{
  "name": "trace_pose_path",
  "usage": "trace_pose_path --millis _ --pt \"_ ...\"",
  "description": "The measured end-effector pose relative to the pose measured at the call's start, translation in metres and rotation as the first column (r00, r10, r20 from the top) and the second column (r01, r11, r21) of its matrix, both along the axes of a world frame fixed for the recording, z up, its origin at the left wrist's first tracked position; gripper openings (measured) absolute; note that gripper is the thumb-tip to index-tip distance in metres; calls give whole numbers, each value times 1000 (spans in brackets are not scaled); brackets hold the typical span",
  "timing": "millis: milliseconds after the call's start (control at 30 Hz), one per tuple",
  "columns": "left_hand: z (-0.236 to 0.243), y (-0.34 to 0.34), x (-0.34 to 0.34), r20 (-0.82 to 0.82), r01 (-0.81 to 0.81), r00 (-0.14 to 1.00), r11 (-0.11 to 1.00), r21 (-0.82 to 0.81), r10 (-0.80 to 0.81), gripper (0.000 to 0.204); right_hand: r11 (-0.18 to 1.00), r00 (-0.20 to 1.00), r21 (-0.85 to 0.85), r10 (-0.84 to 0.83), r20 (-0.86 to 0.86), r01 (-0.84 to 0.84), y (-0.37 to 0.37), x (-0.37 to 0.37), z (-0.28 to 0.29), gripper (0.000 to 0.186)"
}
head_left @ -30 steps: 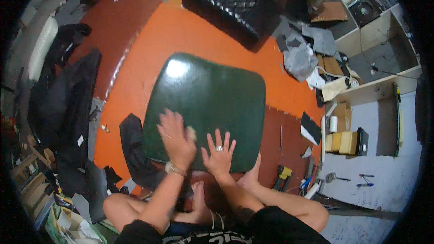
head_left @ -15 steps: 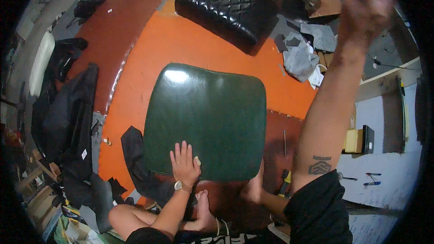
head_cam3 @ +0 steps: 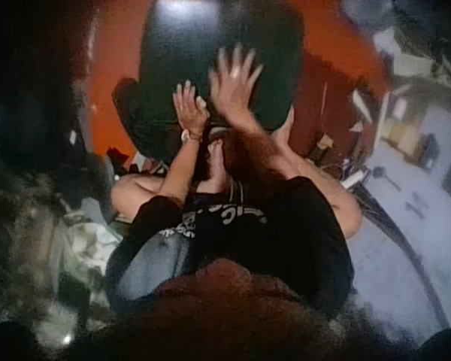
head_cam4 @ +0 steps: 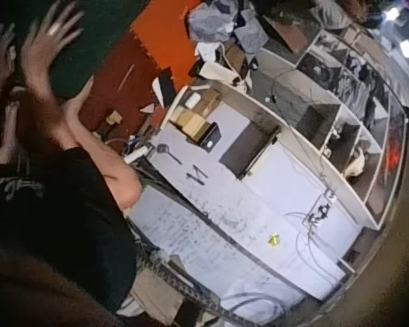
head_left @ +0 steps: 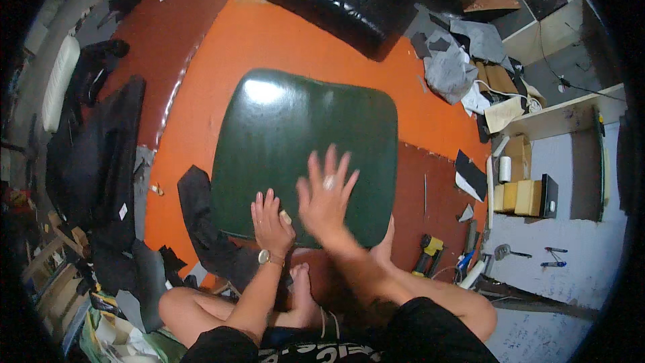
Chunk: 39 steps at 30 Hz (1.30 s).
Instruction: The person sits on the floor and fits a green leather cover onto a cushion. They repeatedly pull, smooth, and adjust the cover over the cushion's edges and corners, turning the cushion to access different sides.
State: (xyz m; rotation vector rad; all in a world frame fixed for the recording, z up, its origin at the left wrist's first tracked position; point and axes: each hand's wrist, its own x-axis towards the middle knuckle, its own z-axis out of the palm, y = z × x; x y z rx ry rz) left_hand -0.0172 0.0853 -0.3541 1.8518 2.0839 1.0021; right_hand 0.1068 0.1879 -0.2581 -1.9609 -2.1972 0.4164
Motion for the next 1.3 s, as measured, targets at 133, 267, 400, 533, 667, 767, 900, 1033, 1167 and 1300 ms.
trace_pose_path --millis 133,267,400,533,667,767,900,1033,1167,1300 --pt "-2 2 -1 -14 5 1000 990 139 -3 38 654 982 733 -105 -154 185 131 21 191 47" --pt "-2 3 -1 31 -9 1000 999 41 8 40 345 944 893 50 -326 290 127 35 210 46" --pt "-2 -6 -1 -7 -3 1000 994 -106 3 43 986 987 123 96 131 -113 -58 5 -6 70" --pt "-7 -14 0 -68 -32 997 999 19 33 41 994 995 74 78 57 -82 -162 26 -145 66" --pt "-11 -6 -2 -17 -22 1000 998 66 23 40 971 988 195 146 -41 -135 -90 50 -78 71" --pt "-7 0 -2 -25 -27 999 999 30 28 37 854 1000 519 -15 -25 26 31 81 56 77" --pt "0 3 0 -49 -48 998 999 -3 48 32 468 984 868 -23 -175 165 113 118 182 81" --pt "-5 1 -1 -40 -38 999 999 -18 37 30 939 972 276 -230 51 208 -3 91 82 78" --pt "-11 -2 0 -90 -80 992 996 45 84 27 979 982 187 -113 153 83 -138 98 -107 71" --pt "7 3 4 -7 -39 999 999 -25 39 32 974 984 219 -89 152 54 -153 130 -137 73"
